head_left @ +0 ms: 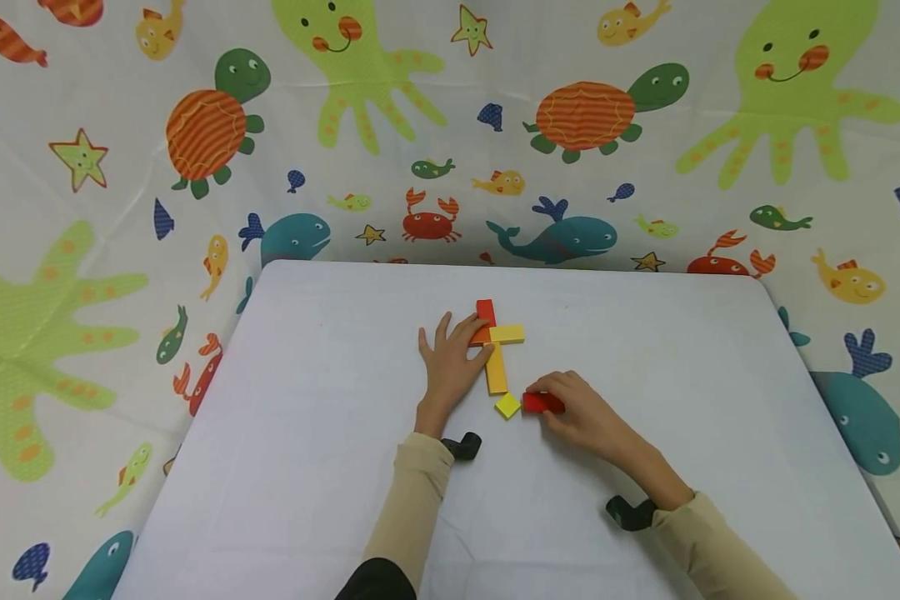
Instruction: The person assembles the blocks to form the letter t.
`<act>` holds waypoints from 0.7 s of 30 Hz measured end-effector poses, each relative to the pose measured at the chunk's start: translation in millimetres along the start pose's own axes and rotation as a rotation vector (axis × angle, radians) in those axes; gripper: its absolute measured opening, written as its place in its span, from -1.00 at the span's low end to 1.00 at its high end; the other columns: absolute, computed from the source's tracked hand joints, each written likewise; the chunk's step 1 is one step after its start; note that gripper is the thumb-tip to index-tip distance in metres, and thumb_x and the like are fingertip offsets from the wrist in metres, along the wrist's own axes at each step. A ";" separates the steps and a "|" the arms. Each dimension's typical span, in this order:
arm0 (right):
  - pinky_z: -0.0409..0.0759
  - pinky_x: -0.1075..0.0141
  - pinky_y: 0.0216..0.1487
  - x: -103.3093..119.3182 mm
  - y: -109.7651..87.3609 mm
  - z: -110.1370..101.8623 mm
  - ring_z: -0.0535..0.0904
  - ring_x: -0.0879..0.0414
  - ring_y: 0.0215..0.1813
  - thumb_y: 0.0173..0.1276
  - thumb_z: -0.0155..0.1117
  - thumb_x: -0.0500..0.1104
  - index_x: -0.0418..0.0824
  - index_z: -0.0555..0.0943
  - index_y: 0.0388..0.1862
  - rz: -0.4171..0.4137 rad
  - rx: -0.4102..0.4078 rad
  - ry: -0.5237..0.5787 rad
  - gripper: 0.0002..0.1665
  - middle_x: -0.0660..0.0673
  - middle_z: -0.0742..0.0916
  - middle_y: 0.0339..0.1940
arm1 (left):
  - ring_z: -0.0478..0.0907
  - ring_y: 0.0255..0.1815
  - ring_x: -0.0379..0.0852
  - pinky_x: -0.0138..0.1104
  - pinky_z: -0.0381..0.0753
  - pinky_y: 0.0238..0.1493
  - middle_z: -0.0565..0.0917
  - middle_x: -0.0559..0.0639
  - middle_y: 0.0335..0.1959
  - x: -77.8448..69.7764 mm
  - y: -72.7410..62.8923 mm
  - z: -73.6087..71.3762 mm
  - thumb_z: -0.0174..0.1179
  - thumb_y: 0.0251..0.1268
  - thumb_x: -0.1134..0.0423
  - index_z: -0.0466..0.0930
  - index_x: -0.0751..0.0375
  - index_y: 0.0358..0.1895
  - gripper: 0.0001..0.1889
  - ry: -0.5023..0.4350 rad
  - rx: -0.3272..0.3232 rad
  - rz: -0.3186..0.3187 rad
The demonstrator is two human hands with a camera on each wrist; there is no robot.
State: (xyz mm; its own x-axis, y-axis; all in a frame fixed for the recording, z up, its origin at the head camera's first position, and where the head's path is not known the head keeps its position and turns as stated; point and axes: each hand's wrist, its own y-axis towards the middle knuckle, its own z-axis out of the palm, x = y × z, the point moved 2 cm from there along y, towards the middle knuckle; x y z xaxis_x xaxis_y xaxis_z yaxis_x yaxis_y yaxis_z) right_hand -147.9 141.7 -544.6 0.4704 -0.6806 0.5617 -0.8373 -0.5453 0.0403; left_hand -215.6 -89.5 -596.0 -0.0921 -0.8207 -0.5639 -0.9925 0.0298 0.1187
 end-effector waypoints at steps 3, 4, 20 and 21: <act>0.69 0.04 0.20 -1.8 -1.1 2.3 0.57 0.03 0.17 0.29 0.46 -0.32 -0.11 0.64 0.19 -0.008 0.006 0.000 -0.51 -0.05 0.74 0.16 | -0.02 0.75 0.09 0.38 -0.38 0.62 0.41 -0.20 0.59 0.1 -0.1 0.0 0.18 0.50 -0.16 0.46 -0.24 0.50 -0.45 -0.001 0.003 -0.003; 0.68 0.04 0.20 -2.5 -1.5 3.1 0.57 0.03 0.17 0.29 0.46 -0.33 -0.11 0.64 0.19 -0.014 0.006 -0.001 -0.52 -0.05 0.74 0.16 | -0.02 0.75 0.08 0.37 -0.39 0.62 0.41 -0.20 0.59 0.1 0.0 0.0 0.17 0.50 -0.16 0.45 -0.25 0.50 -0.45 -0.001 0.004 -0.004; 0.65 0.01 0.22 -4.5 -10.3 13.9 0.59 -0.01 0.17 0.28 0.41 -0.38 -0.15 0.67 0.14 -0.027 0.011 -0.007 -0.56 -0.07 0.76 0.15 | -0.03 0.75 0.09 0.36 -0.41 0.62 0.41 -0.18 0.60 -0.3 -0.7 -1.6 0.16 0.51 -0.16 0.45 -0.24 0.50 -0.45 -0.022 0.010 -0.001; 0.65 0.01 0.22 -4.1 -10.5 13.8 0.59 -0.01 0.18 0.29 0.40 -0.37 -0.14 0.67 0.14 -0.024 0.014 -0.009 -0.56 -0.07 0.76 0.15 | -0.03 0.75 0.09 0.36 -0.42 0.62 0.41 -0.18 0.60 -0.2 -0.8 -1.4 0.15 0.51 -0.16 0.45 -0.24 0.50 -0.45 -0.020 0.011 -0.001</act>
State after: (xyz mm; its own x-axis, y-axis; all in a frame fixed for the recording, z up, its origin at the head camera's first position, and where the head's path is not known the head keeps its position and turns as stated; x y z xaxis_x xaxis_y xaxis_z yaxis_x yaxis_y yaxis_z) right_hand -137.2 143.5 -558.8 0.4928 -0.6718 0.5530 -0.8219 -0.5681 0.0424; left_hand -214.6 -90.2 -594.8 -0.0931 -0.8092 -0.5801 -0.9933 0.0357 0.1096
